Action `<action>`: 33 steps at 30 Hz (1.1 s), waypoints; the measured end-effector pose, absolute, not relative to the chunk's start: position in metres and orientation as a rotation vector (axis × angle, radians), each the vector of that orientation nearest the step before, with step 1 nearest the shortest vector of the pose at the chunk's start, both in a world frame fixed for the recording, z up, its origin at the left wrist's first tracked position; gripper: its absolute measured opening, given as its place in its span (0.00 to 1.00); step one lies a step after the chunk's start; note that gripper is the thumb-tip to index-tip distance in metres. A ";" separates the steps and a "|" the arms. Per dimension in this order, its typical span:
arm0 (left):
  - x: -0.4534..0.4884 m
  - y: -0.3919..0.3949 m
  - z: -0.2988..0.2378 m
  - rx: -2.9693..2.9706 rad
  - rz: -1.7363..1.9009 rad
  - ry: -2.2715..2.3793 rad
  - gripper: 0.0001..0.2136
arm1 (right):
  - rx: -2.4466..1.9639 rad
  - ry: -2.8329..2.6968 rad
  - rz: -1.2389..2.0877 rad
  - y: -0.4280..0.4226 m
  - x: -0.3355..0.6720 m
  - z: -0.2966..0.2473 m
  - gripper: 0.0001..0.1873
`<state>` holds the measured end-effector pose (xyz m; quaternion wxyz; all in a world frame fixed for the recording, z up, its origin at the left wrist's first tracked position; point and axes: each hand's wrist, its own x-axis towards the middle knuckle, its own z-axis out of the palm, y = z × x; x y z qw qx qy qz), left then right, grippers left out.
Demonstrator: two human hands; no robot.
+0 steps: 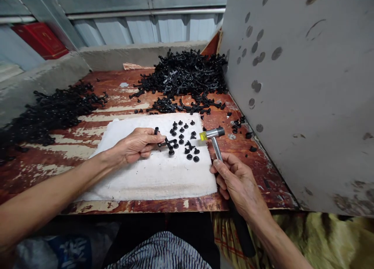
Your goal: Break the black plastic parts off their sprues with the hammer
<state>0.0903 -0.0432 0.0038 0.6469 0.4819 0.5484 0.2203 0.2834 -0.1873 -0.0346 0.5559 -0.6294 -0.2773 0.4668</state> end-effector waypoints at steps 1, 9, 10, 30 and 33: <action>0.090 -0.043 0.004 1.096 0.503 1.248 0.10 | -1.484 -0.656 1.103 -0.187 0.284 -0.034 0.23; 0.092 -0.043 0.004 1.102 0.500 1.250 0.09 | -1.484 -0.650 1.119 -0.187 0.284 -0.036 0.23; 0.092 -0.043 0.004 1.105 0.496 1.254 0.09 | -1.482 -0.650 1.121 -0.187 0.284 -0.036 0.23; 0.090 -0.032 -0.008 1.407 0.428 1.368 0.09 | -1.448 -1.733 0.180 -0.187 0.271 -0.023 0.25; 0.093 -0.035 -0.004 1.405 0.431 1.383 0.10 | -1.386 -1.800 0.065 -0.181 0.267 -0.014 0.29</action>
